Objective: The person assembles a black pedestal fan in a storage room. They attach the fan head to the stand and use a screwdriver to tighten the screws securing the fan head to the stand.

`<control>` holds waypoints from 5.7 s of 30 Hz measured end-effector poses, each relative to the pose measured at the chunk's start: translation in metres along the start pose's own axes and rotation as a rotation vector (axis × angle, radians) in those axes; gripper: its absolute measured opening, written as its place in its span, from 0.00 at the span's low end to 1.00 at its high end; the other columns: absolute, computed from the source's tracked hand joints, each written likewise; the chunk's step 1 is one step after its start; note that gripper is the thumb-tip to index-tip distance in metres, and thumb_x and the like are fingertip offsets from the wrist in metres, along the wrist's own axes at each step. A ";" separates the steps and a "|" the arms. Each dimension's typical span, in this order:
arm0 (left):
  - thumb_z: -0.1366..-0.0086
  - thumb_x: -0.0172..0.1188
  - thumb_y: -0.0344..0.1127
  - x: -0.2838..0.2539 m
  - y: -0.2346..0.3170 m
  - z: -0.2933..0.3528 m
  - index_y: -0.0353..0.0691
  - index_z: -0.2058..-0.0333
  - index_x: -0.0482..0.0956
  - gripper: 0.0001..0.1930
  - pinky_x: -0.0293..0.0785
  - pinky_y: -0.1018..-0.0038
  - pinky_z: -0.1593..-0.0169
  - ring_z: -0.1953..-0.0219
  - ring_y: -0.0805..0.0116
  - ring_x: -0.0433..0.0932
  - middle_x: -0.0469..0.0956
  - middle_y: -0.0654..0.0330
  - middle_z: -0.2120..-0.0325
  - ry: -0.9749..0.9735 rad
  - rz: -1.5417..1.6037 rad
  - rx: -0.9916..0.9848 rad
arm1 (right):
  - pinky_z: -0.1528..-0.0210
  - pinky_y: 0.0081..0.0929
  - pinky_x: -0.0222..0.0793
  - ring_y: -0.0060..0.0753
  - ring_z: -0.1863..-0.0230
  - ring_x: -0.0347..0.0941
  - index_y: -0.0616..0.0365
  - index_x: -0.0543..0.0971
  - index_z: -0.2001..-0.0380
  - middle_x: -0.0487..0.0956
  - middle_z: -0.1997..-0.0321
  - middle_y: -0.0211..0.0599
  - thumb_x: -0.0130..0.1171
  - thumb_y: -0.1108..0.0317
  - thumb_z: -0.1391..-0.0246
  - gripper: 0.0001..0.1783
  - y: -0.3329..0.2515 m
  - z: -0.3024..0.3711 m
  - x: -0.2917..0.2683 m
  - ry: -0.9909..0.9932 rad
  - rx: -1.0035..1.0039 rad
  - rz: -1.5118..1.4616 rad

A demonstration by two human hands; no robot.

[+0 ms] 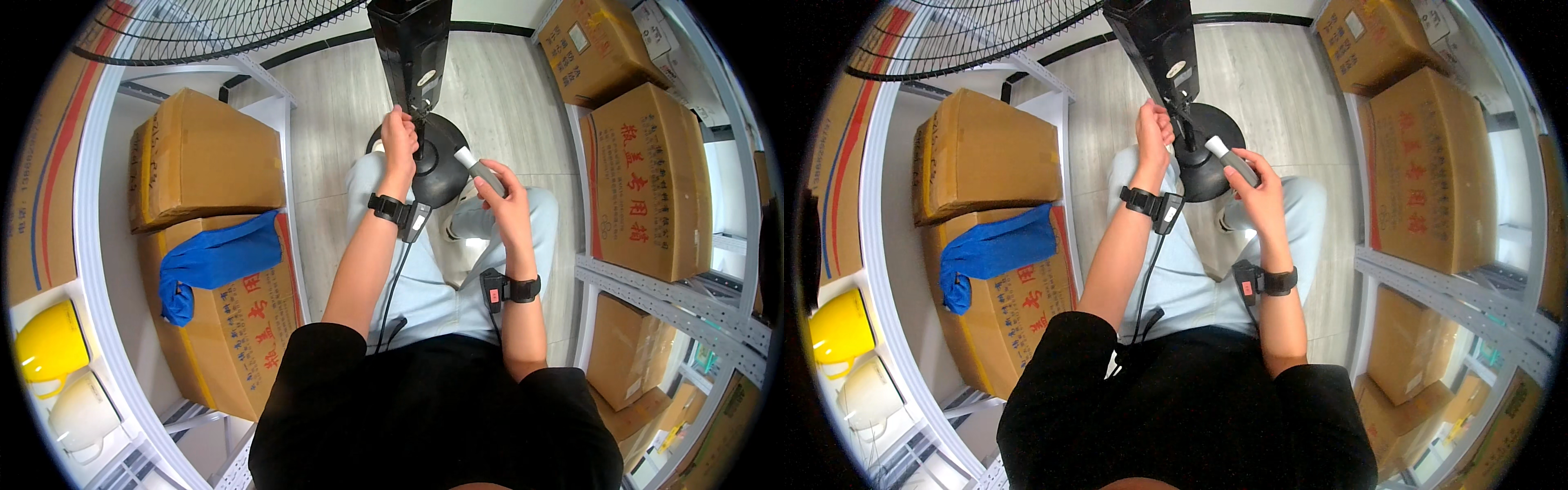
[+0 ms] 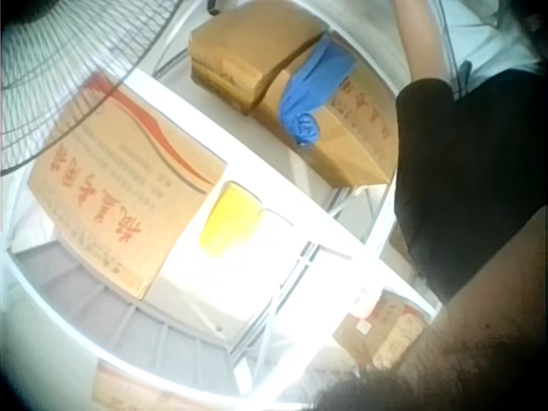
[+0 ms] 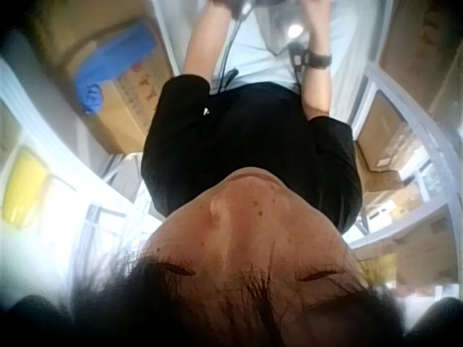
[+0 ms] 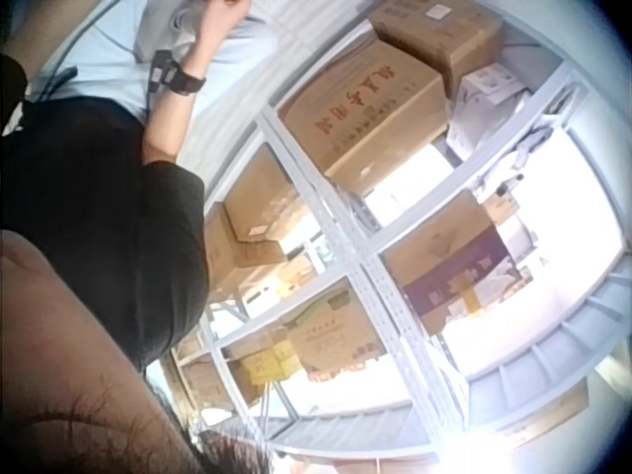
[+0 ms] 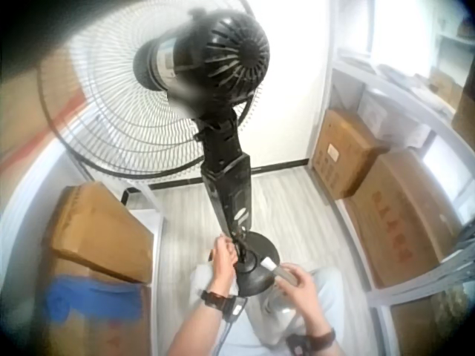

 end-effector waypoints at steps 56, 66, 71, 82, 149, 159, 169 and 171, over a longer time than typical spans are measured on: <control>0.36 0.53 0.31 -0.028 -0.042 -0.037 0.33 0.62 0.77 0.08 0.56 0.81 0.79 0.81 0.80 0.59 0.63 0.69 0.82 -0.133 -0.137 -0.493 | 0.81 0.14 0.59 0.14 0.75 0.71 0.53 0.74 0.47 0.80 0.67 0.29 0.58 0.58 0.40 0.20 0.096 -0.048 0.023 -0.157 0.192 -0.090; 0.35 0.53 0.31 -0.022 -0.043 -0.032 0.32 0.59 0.76 0.10 0.56 0.81 0.79 0.81 0.80 0.59 0.64 0.70 0.82 -0.130 -0.131 -0.493 | 0.68 0.21 0.69 0.22 0.71 0.76 0.50 0.78 0.51 0.80 0.69 0.33 0.64 0.60 0.46 0.19 0.117 -0.055 0.020 0.063 -0.252 0.274; 0.34 0.53 0.31 -0.027 -0.043 -0.034 0.32 0.58 0.76 0.10 0.57 0.82 0.79 0.81 0.81 0.60 0.64 0.70 0.82 -0.147 -0.125 -0.466 | 0.62 0.27 0.71 0.29 0.62 0.78 0.52 0.78 0.51 0.82 0.63 0.40 0.64 0.61 0.47 0.20 0.087 -0.045 0.021 -0.038 0.164 0.133; 0.30 0.52 0.36 -0.024 -0.043 -0.031 0.32 0.61 0.77 0.11 0.56 0.83 0.79 0.81 0.82 0.59 0.63 0.71 0.82 -0.150 -0.182 -0.491 | 0.72 0.18 0.72 0.22 0.72 0.79 0.55 0.79 0.52 0.82 0.63 0.38 0.59 0.54 0.41 0.20 0.099 -0.051 0.022 -0.001 0.004 -0.004; 0.29 0.50 0.41 -0.022 -0.048 -0.034 0.31 0.65 0.76 0.16 0.57 0.79 0.78 0.81 0.77 0.61 0.64 0.67 0.82 -0.112 -0.151 -0.494 | 0.67 0.17 0.76 0.23 0.72 0.77 0.64 0.72 0.52 0.80 0.67 0.39 0.49 0.47 0.36 0.27 0.112 -0.043 0.001 -0.054 0.111 -0.243; 0.33 0.57 0.41 -0.026 -0.048 -0.036 0.33 0.67 0.76 0.14 0.57 0.80 0.79 0.82 0.78 0.61 0.65 0.68 0.83 -0.107 -0.253 -0.490 | 0.65 0.13 0.68 0.14 0.64 0.70 0.51 0.74 0.56 0.75 0.63 0.25 0.67 0.66 0.48 0.17 0.113 -0.045 -0.008 -0.153 0.226 -0.321; 0.38 0.65 0.41 -0.023 -0.049 -0.031 0.34 0.71 0.77 0.14 0.55 0.83 0.82 0.85 0.80 0.60 0.65 0.68 0.83 -0.048 -0.356 -0.419 | 0.62 0.18 0.70 0.15 0.66 0.66 0.52 0.75 0.57 0.72 0.67 0.23 0.64 0.61 0.45 0.15 0.106 -0.043 -0.006 -0.072 0.140 -0.261; 0.38 0.65 0.41 -0.024 -0.048 -0.033 0.33 0.67 0.77 0.15 0.56 0.83 0.81 0.83 0.81 0.60 0.65 0.69 0.83 -0.129 -0.301 -0.425 | 0.64 0.18 0.72 0.16 0.68 0.70 0.53 0.75 0.56 0.74 0.66 0.26 0.60 0.57 0.41 0.15 0.112 -0.047 -0.007 -0.018 0.215 -0.356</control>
Point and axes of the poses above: each hand's wrist, its own z-axis away from the middle knuckle, its own x-axis out of the palm, y = z × x, the point moved 2 cm from there along -z, towards the middle knuckle
